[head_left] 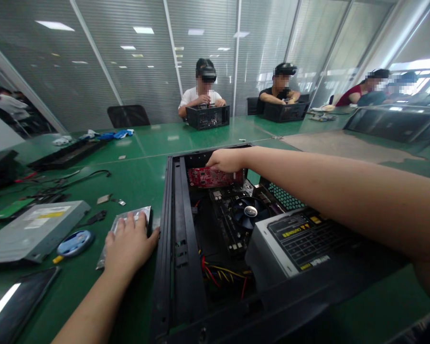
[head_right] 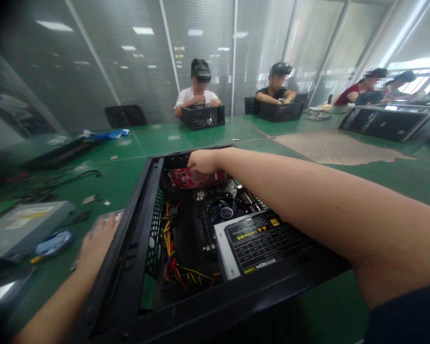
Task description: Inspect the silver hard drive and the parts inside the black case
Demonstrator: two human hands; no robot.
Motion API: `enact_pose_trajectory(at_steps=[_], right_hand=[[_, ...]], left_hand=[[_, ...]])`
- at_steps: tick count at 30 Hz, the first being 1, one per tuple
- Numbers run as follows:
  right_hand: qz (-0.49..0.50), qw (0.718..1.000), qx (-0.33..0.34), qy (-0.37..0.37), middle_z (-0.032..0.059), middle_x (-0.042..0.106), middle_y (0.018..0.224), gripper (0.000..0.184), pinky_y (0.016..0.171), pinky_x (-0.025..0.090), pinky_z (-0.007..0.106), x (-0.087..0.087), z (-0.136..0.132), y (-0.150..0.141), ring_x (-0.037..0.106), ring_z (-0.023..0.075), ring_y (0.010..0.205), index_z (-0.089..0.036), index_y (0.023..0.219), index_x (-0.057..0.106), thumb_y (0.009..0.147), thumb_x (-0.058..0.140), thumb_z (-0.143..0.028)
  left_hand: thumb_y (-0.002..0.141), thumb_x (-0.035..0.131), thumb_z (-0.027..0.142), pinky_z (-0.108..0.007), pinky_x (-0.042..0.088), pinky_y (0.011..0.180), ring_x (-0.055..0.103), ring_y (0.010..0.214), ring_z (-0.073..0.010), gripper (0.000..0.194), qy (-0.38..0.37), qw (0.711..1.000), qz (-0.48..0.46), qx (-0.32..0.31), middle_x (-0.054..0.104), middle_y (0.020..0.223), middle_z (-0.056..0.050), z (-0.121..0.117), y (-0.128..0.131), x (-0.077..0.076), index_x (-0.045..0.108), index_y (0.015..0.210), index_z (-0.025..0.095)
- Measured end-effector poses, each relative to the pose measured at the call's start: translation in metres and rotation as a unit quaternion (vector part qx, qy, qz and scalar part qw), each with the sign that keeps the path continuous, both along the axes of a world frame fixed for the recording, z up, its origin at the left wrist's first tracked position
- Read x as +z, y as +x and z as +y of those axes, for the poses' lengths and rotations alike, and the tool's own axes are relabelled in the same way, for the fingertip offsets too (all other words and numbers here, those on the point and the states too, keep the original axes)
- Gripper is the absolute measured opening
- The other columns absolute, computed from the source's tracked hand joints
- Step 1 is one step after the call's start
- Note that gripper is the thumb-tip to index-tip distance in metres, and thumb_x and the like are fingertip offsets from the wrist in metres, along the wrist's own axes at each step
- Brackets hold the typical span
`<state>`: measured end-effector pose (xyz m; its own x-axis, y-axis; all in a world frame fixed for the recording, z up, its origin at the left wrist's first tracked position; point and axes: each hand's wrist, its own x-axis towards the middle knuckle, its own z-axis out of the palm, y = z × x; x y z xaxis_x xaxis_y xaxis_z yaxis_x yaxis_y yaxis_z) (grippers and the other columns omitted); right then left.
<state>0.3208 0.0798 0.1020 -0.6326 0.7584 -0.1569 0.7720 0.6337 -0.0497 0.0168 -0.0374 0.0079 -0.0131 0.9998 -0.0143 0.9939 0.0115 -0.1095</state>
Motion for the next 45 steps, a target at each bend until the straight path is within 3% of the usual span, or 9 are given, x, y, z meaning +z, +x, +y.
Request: enact_pose_trajectory(at_steps=[5, 18, 25, 29, 37, 42, 45], right_hand=[[0.053, 0.998, -0.005, -0.042, 0.0051, 0.071, 0.093, 0.032, 0.077, 0.042, 0.028, 0.006, -0.002, 0.010, 0.059, 0.0169, 0.081, -0.008, 0.108, 0.073, 0.089, 0.050, -0.022], [0.084, 0.986, -0.004, -0.142, 0.0058, 0.073, 0.107, 0.042, 0.086, 0.043, 0.027, 0.006, -0.008, 0.016, 0.064, 0.0175, 0.092, -0.012, 0.120, 0.069, 0.079, 0.062, -0.018], [0.069, 0.981, -0.027, -0.181, 0.0030, 0.074, 0.096, 0.047, 0.073, 0.045, 0.026, 0.005, -0.008, 0.016, 0.064, 0.0174, 0.084, -0.013, 0.117, 0.071, 0.071, 0.062, -0.017], [0.061, 0.984, -0.009, -0.167, 0.0013, 0.072, 0.087, 0.041, 0.071, 0.045, 0.026, 0.008, -0.011, 0.016, 0.062, 0.0156, 0.077, -0.012, 0.109, 0.073, 0.070, 0.063, -0.016], [0.057, 0.988, 0.007, -0.143, 0.0011, 0.074, 0.101, 0.051, 0.079, 0.047, 0.026, 0.008, -0.010, 0.017, 0.065, 0.0173, 0.087, -0.015, 0.117, 0.070, 0.067, 0.064, -0.012], [0.134, 0.990, -0.008, -0.044, 0.0046, 0.073, 0.100, 0.057, 0.073, 0.046, 0.025, 0.014, -0.017, 0.010, 0.064, 0.0143, 0.078, -0.014, 0.128, 0.064, 0.071, 0.066, -0.013], [0.105, 0.994, 0.017, 0.040, 0.0054, 0.073, 0.097, 0.057, 0.073, 0.044, 0.027, 0.016, -0.018, 0.007, 0.063, 0.0146, 0.076, -0.017, 0.131, 0.062, 0.074, 0.066, -0.017]], left_hand=[[0.094, 0.027, 0.043, -0.057, 0.029, 0.110, 0.026, 0.144, -0.0392, 0.065, -0.001, 1.000, 0.008, 0.005, 0.025, 0.158, -0.022, 0.001, -0.002, -0.004, 0.029, 0.149, 0.007], [0.094, 0.025, 0.045, -0.057, 0.030, 0.110, 0.029, 0.143, -0.0380, 0.065, 0.025, 1.000, 0.005, 0.000, 0.030, 0.156, -0.021, 0.003, -0.007, -0.011, 0.032, 0.148, 0.009], [0.094, 0.022, 0.048, -0.056, 0.031, 0.109, 0.030, 0.143, -0.0381, 0.068, 0.026, 0.999, 0.024, -0.005, 0.030, 0.156, -0.020, 0.001, -0.004, -0.009, 0.034, 0.148, 0.009], [0.094, 0.021, 0.048, -0.056, 0.030, 0.110, 0.029, 0.143, -0.0380, 0.068, 0.021, 1.000, 0.020, -0.002, 0.029, 0.157, -0.020, 0.002, -0.006, -0.010, 0.032, 0.149, 0.009], [0.094, 0.023, 0.047, -0.057, 0.029, 0.110, 0.027, 0.144, -0.0387, 0.067, 0.023, 1.000, 0.013, -0.004, 0.027, 0.158, -0.020, 0.001, -0.007, -0.012, 0.032, 0.149, 0.009], [0.094, 0.024, 0.047, -0.058, 0.028, 0.111, 0.027, 0.144, -0.0384, 0.067, 0.020, 1.000, 0.008, 0.001, 0.028, 0.157, -0.020, 0.001, -0.005, -0.011, 0.032, 0.149, 0.009], [0.094, 0.024, 0.047, -0.058, 0.028, 0.111, 0.028, 0.143, -0.0383, 0.067, 0.017, 1.000, 0.009, 0.003, 0.028, 0.157, -0.021, 0.001, -0.004, -0.010, 0.032, 0.149, 0.009]])
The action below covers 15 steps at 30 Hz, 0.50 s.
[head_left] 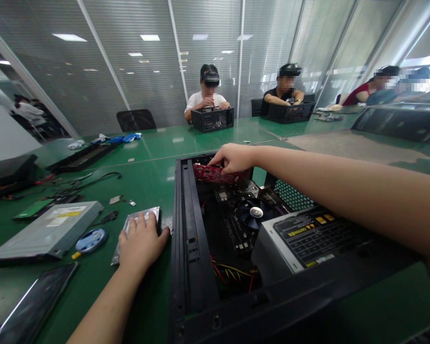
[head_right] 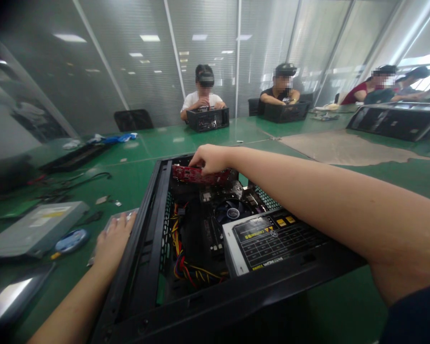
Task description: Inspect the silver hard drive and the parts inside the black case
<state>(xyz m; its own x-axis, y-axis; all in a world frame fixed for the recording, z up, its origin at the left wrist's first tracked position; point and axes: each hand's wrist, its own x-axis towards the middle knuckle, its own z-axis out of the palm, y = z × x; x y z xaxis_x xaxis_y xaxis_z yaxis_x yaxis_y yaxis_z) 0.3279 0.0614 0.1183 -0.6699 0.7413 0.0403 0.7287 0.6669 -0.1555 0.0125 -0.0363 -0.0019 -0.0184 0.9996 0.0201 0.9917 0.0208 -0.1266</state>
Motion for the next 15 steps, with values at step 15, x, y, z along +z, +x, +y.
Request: enact_pose_trajectory(at_steps=[15], right_hand=[[-0.245, 0.959, -0.085, 0.110, 0.0104, 0.070, 0.107, 0.038, 0.072, 0.046, 0.033, -0.012, 0.003, -0.009, 0.065, 0.0247, 0.093, -0.019, 0.113, 0.071, 0.077, 0.060, -0.017]], left_hand=[[0.093, 0.030, 0.036, -0.056, 0.030, 0.110, 0.028, 0.143, -0.0375, 0.062, -0.014, 1.000, 0.006, 0.005, 0.027, 0.157, -0.020, -0.004, 0.006, 0.009, 0.031, 0.148, 0.008]])
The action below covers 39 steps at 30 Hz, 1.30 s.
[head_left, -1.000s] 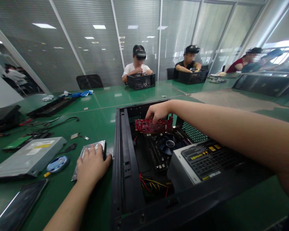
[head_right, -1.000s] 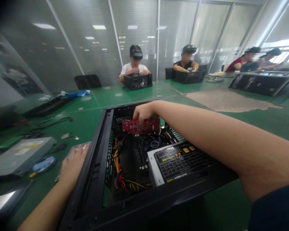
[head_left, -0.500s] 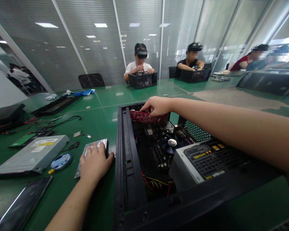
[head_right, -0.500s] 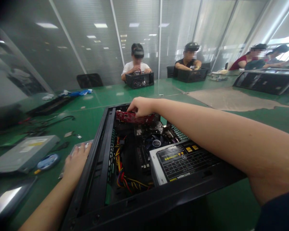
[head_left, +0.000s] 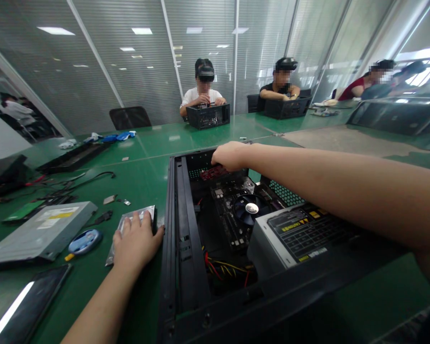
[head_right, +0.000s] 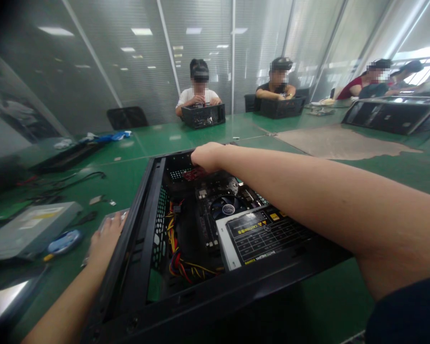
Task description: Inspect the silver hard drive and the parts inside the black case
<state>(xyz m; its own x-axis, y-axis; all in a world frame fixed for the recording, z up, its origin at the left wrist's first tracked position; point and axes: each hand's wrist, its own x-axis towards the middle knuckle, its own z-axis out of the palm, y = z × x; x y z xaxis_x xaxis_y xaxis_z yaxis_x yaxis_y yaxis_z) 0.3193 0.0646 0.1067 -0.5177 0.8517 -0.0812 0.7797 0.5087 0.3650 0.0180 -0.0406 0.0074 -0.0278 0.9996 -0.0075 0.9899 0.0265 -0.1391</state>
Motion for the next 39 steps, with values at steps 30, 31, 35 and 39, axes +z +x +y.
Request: enact_pose_trajectory(at_steps=[30, 31, 35, 39], right_hand=[[-0.017, 0.999, -0.033, -0.038, 0.0190, 0.069, 0.112, 0.040, 0.080, 0.053, 0.035, -0.017, -0.001, -0.016, 0.068, 0.0295, 0.101, -0.011, 0.114, 0.067, 0.075, 0.070, -0.020], [-0.020, 0.998, -0.034, -0.043, 0.0187, 0.069, 0.112, 0.041, 0.078, 0.054, 0.034, -0.017, -0.001, -0.016, 0.068, 0.0291, 0.100, -0.011, 0.114, 0.067, 0.074, 0.070, -0.019], [-0.034, 0.997, -0.042, -0.048, 0.0192, 0.069, 0.113, 0.044, 0.078, 0.054, 0.035, -0.018, -0.003, -0.017, 0.068, 0.0305, 0.101, -0.011, 0.113, 0.068, 0.069, 0.073, -0.015], [-0.046, 0.997, -0.057, -0.037, 0.0212, 0.068, 0.114, 0.048, 0.080, 0.054, 0.039, -0.016, -0.004, -0.020, 0.067, 0.0330, 0.103, -0.010, 0.113, 0.069, 0.066, 0.078, -0.017]], left_hand=[[0.091, 0.034, 0.030, -0.053, 0.033, 0.109, 0.028, 0.144, -0.0356, 0.060, -0.012, 1.000, 0.008, 0.003, 0.029, 0.157, -0.020, -0.004, 0.005, 0.008, 0.033, 0.147, 0.009], [0.091, 0.033, 0.031, -0.054, 0.032, 0.109, 0.028, 0.144, -0.0362, 0.061, -0.012, 1.000, 0.006, 0.003, 0.028, 0.157, -0.020, -0.004, 0.006, 0.008, 0.033, 0.147, 0.008], [0.092, 0.032, 0.033, -0.054, 0.032, 0.109, 0.029, 0.144, -0.0364, 0.060, -0.014, 1.000, 0.005, 0.009, 0.027, 0.157, -0.021, -0.004, 0.007, 0.009, 0.033, 0.147, 0.008], [0.091, 0.033, 0.034, -0.054, 0.032, 0.109, 0.029, 0.143, -0.0365, 0.062, -0.009, 1.000, 0.008, 0.006, 0.028, 0.157, -0.020, -0.002, 0.005, 0.008, 0.032, 0.148, 0.008]])
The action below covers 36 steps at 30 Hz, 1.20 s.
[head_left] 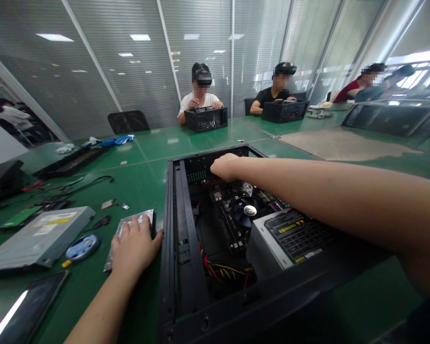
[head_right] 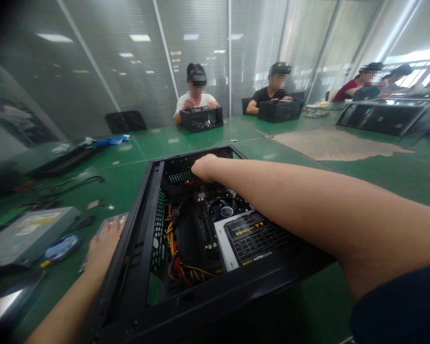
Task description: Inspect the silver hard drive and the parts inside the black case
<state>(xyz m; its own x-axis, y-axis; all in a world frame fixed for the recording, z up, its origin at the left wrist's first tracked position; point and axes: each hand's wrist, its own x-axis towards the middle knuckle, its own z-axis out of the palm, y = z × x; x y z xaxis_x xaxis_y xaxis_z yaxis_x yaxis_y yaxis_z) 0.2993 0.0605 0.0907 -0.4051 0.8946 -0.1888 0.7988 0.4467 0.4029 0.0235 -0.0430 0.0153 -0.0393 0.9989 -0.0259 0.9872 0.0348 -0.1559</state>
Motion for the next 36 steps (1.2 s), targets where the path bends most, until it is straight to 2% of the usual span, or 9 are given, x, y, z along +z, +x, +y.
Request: enact_pose_trajectory(at_steps=[7, 12, 17, 20, 27, 36], right_hand=[[-0.012, 1.000, -0.006, -0.008, 0.0211, 0.068, 0.115, 0.057, 0.080, 0.056, 0.039, 0.001, 0.001, -0.005, 0.067, 0.0335, 0.102, -0.009, 0.112, 0.070, 0.058, 0.085, -0.016], [-0.010, 1.000, -0.008, -0.017, 0.0200, 0.070, 0.109, 0.057, 0.080, 0.056, 0.037, 0.000, 0.003, -0.006, 0.069, 0.0327, 0.100, -0.009, 0.108, 0.072, 0.054, 0.088, -0.014], [0.018, 0.999, -0.015, 0.044, 0.0208, 0.069, 0.114, 0.039, 0.087, 0.052, 0.036, 0.000, 0.002, -0.006, 0.066, 0.0306, 0.108, -0.012, 0.111, 0.071, 0.072, 0.076, -0.017], [0.024, 0.997, -0.020, 0.068, 0.0214, 0.070, 0.112, 0.032, 0.088, 0.052, 0.039, 0.000, 0.001, -0.006, 0.065, 0.0314, 0.108, -0.012, 0.109, 0.071, 0.078, 0.070, -0.018], [0.021, 0.996, -0.020, 0.082, 0.0222, 0.070, 0.110, 0.028, 0.086, 0.052, 0.041, 0.000, 0.000, -0.007, 0.067, 0.0325, 0.105, -0.012, 0.106, 0.072, 0.080, 0.068, -0.019], [0.011, 0.996, -0.009, 0.084, 0.0208, 0.070, 0.111, 0.024, 0.088, 0.051, 0.039, -0.002, -0.003, -0.007, 0.067, 0.0304, 0.106, -0.013, 0.104, 0.072, 0.081, 0.067, -0.020]], left_hand=[[0.094, 0.024, 0.038, -0.056, 0.031, 0.109, 0.029, 0.143, -0.0378, 0.063, 0.008, 1.000, -0.009, -0.010, 0.029, 0.156, -0.023, 0.000, -0.002, -0.002, 0.032, 0.148, 0.005], [0.093, 0.029, 0.037, -0.055, 0.031, 0.109, 0.029, 0.143, -0.0379, 0.063, 0.009, 1.000, -0.004, -0.009, 0.028, 0.157, -0.022, 0.002, -0.003, -0.005, 0.032, 0.148, 0.008], [0.092, 0.030, 0.036, -0.054, 0.032, 0.109, 0.031, 0.142, -0.0370, 0.063, 0.005, 1.000, -0.001, -0.005, 0.029, 0.156, -0.021, 0.002, -0.003, -0.003, 0.032, 0.149, 0.008], [0.093, 0.029, 0.035, -0.055, 0.032, 0.109, 0.029, 0.143, -0.0383, 0.062, 0.000, 1.000, -0.003, -0.006, 0.027, 0.157, -0.022, 0.001, -0.001, -0.001, 0.032, 0.148, 0.007], [0.092, 0.032, 0.037, -0.055, 0.030, 0.110, 0.029, 0.143, -0.0386, 0.063, 0.005, 1.000, -0.009, -0.006, 0.027, 0.157, -0.021, 0.001, -0.003, -0.004, 0.031, 0.149, 0.008], [0.094, 0.025, 0.042, -0.059, 0.031, 0.108, 0.030, 0.141, -0.0408, 0.064, 0.028, 0.999, -0.021, -0.021, 0.029, 0.156, -0.024, 0.005, -0.009, -0.012, 0.033, 0.147, 0.007]])
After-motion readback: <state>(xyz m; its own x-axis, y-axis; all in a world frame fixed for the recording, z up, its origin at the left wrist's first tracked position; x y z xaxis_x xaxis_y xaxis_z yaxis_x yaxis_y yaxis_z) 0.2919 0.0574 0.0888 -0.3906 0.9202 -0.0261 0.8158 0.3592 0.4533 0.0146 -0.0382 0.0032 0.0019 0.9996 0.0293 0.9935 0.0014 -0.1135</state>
